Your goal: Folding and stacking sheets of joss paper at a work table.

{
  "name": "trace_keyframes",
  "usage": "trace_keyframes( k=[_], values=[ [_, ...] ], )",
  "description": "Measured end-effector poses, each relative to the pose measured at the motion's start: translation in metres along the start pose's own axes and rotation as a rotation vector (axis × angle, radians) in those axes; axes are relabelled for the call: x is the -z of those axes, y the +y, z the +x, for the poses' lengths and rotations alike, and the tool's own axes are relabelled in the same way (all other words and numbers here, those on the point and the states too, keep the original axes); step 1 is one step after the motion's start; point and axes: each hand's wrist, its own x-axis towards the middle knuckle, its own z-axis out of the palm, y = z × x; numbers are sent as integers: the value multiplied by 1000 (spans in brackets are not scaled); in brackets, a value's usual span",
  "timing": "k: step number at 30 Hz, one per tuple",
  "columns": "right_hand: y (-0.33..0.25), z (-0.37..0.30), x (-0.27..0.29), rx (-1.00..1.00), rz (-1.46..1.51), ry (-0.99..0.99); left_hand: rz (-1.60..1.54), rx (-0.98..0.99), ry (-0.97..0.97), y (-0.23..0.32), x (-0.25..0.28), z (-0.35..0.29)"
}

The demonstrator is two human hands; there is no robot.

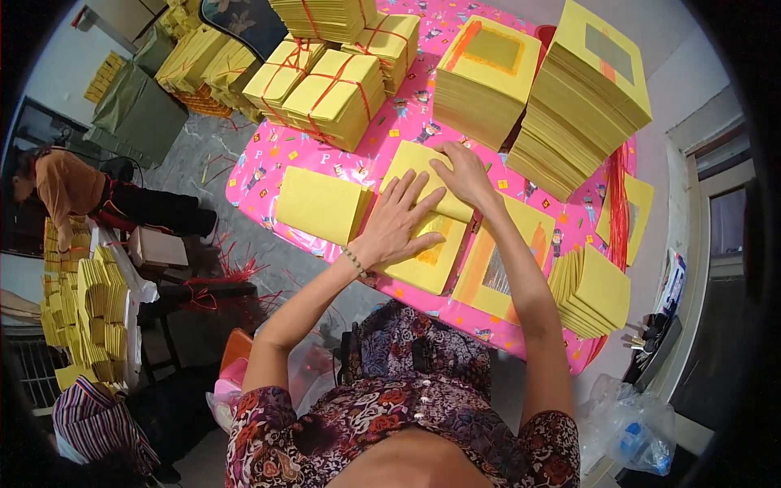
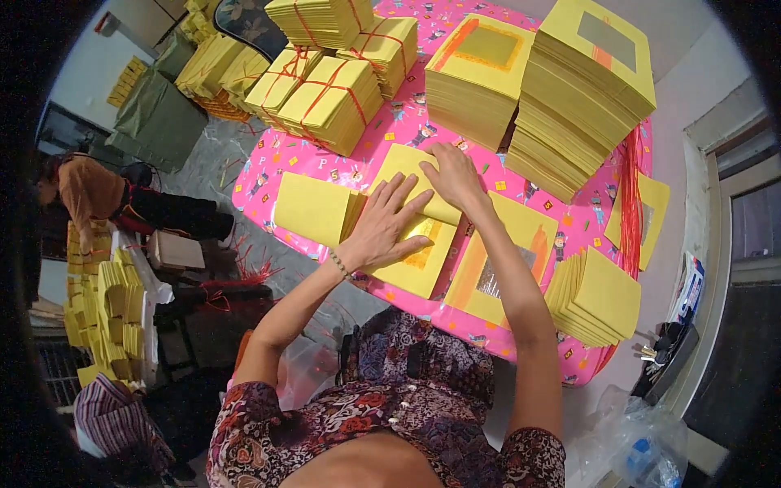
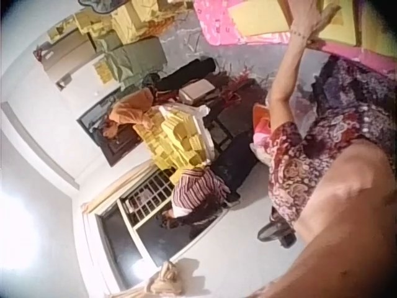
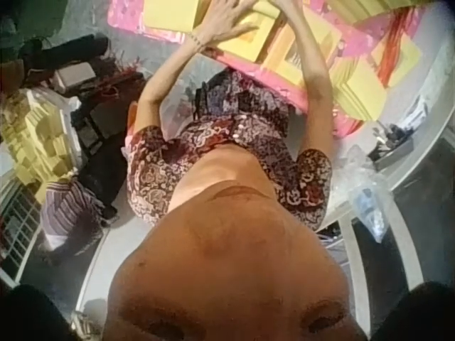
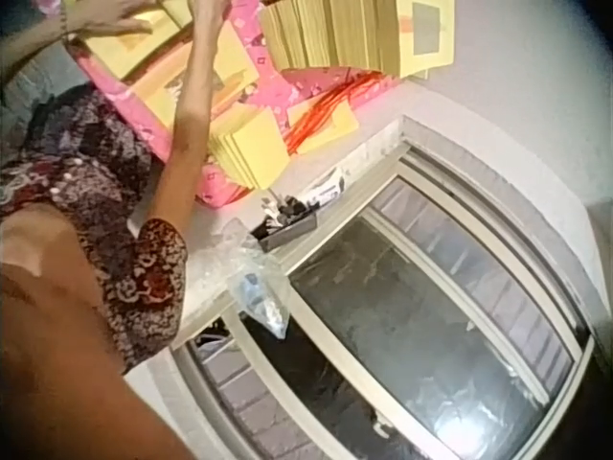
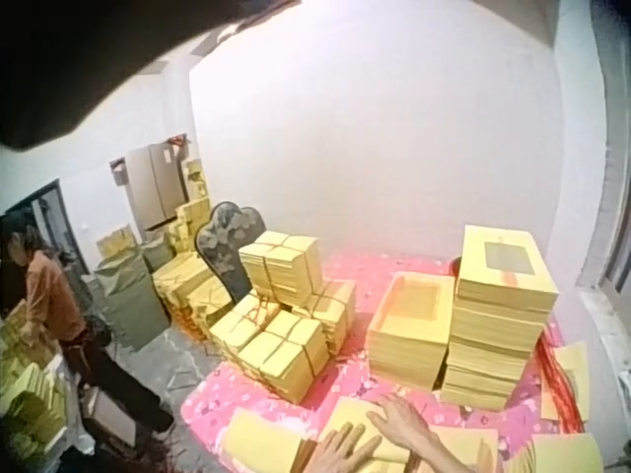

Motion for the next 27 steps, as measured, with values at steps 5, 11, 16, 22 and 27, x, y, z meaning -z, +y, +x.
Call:
trace_keyframes(
  k=[5, 11, 16, 22, 27],
  values=[
    [-2, -1, -2, -16, -8, -15, 11, 4, -18, 0, 0, -2],
    [-1, -4, -9, 20, -3, 45, 56, -3, -14, 1, -1, -2],
    [1, -4, -11, 20, 47, 95, 75, -4, -18, 1, -2, -2],
    [-12, -3, 1, -76, -5, -49, 104, 3, -42, 3, 0, -1],
    [-11, -3, 2, -55, 12, -12, 53, -7, -66, 1, 4, -1]
  ],
)
